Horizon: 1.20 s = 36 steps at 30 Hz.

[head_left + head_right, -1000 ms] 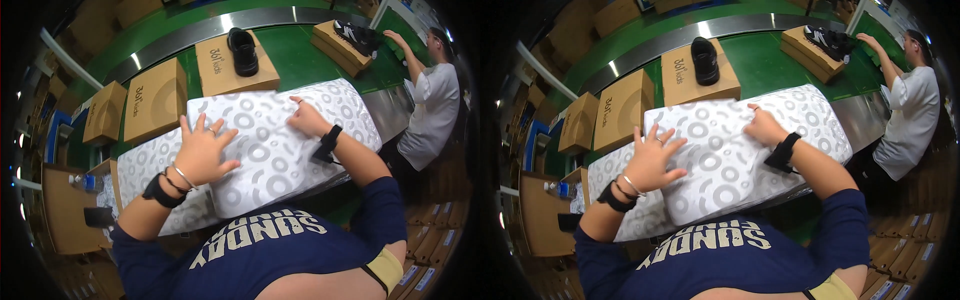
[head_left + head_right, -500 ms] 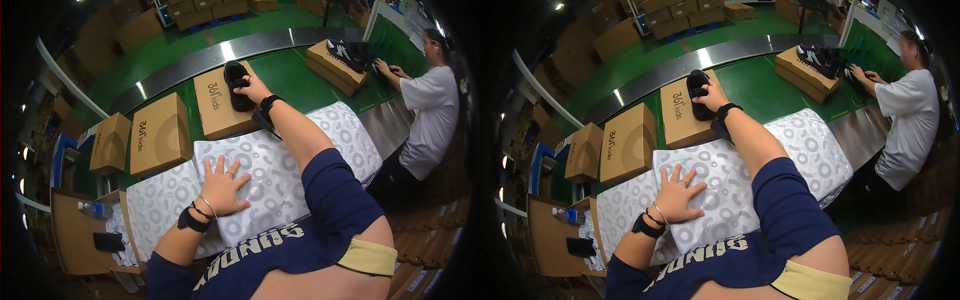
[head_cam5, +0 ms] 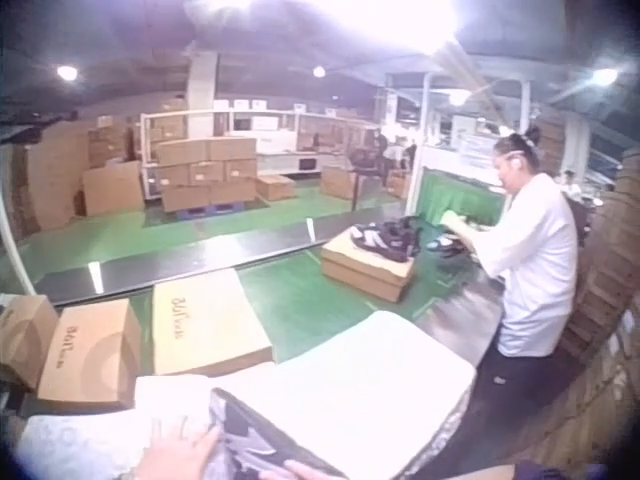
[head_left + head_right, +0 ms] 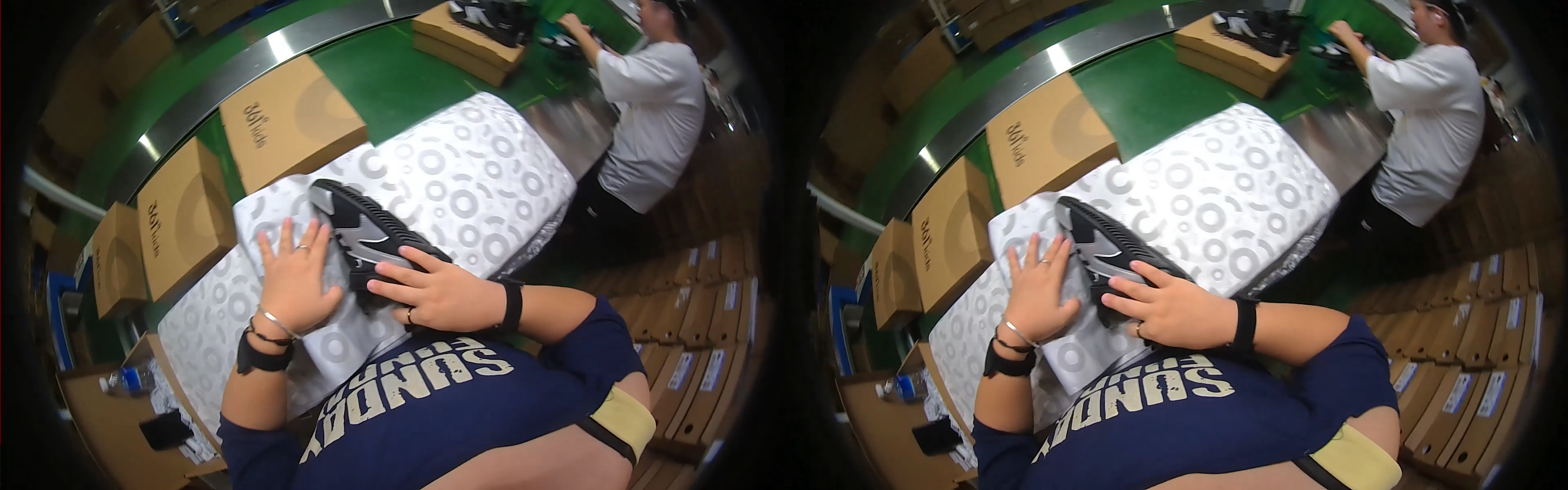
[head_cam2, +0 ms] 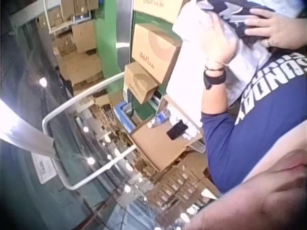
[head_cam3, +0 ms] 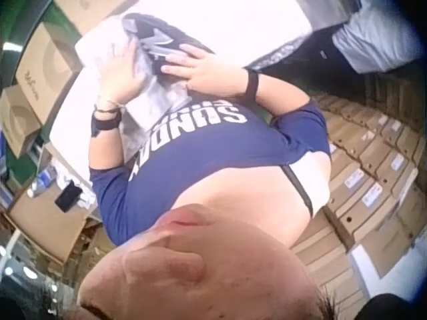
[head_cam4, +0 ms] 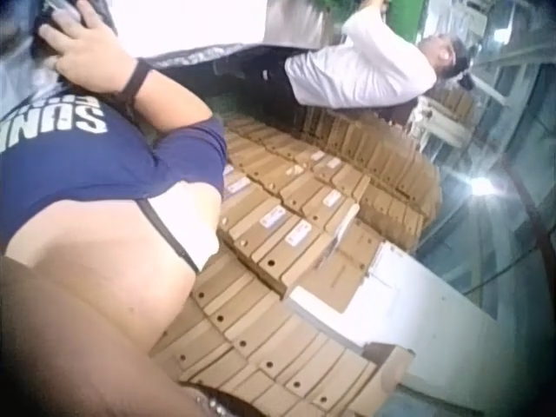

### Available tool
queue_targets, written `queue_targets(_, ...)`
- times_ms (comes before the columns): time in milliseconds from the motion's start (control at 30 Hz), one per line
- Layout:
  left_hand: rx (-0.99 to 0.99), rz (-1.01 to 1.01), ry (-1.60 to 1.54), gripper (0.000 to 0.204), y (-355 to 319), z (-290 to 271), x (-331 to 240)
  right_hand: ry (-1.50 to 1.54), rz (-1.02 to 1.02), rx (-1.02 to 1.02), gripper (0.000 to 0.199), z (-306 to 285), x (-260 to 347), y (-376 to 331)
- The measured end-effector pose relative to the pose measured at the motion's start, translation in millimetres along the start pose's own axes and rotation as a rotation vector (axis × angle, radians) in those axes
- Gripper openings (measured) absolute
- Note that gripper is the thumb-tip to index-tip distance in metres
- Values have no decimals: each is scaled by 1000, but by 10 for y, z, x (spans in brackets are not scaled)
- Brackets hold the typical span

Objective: Pack shoes into boxes at a shoe manufacturing facility.

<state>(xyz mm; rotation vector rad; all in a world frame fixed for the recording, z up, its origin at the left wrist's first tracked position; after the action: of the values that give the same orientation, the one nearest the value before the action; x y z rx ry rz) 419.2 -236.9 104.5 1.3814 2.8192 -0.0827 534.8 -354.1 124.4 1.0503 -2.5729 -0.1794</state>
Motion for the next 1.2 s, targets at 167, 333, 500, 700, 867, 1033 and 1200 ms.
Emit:
queue_targets(167,-1,-30,-40,62,-19,17,-3,279,825,-597,20,-402,-1318,-1048)
queue_targets(333,33,-33,-97,63,37,-44,-79,-106,1213,-478,28,-339,-1804,-2272)
queue_targets(500,-23,-33,-109,59,13,-53,-62,-67,1299,-547,24,-255,-1763,-2178)
queue_targets(700,-41,-14,-187,74,-45,-23,37,-413,952,-491,12,-724,-1256,-1284)
queue_targets(867,-211,-181,-1351,96,-225,-636,-1,-314,62,-435,17,-1163,410,34)
queue_targets(1033,-332,-287,-1899,82,-261,-945,-29,-335,-397,-73,23,-504,780,429)
queue_targets(1200,-430,-526,-1504,56,-454,-439,590,400,-627,-436,15,-1049,615,359)
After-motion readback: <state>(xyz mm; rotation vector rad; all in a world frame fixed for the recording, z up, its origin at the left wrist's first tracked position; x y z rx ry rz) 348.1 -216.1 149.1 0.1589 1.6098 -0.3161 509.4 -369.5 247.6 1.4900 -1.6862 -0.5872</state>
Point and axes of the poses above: each hand's wrist, its own y-axis towards the middle knuckle, its own z-axis out of the palm, x = y × z, the point moved 6 cm from there along y, towards the middle knuckle, and after that the axes turned 9 degrees about y, right-handed, at the moved point
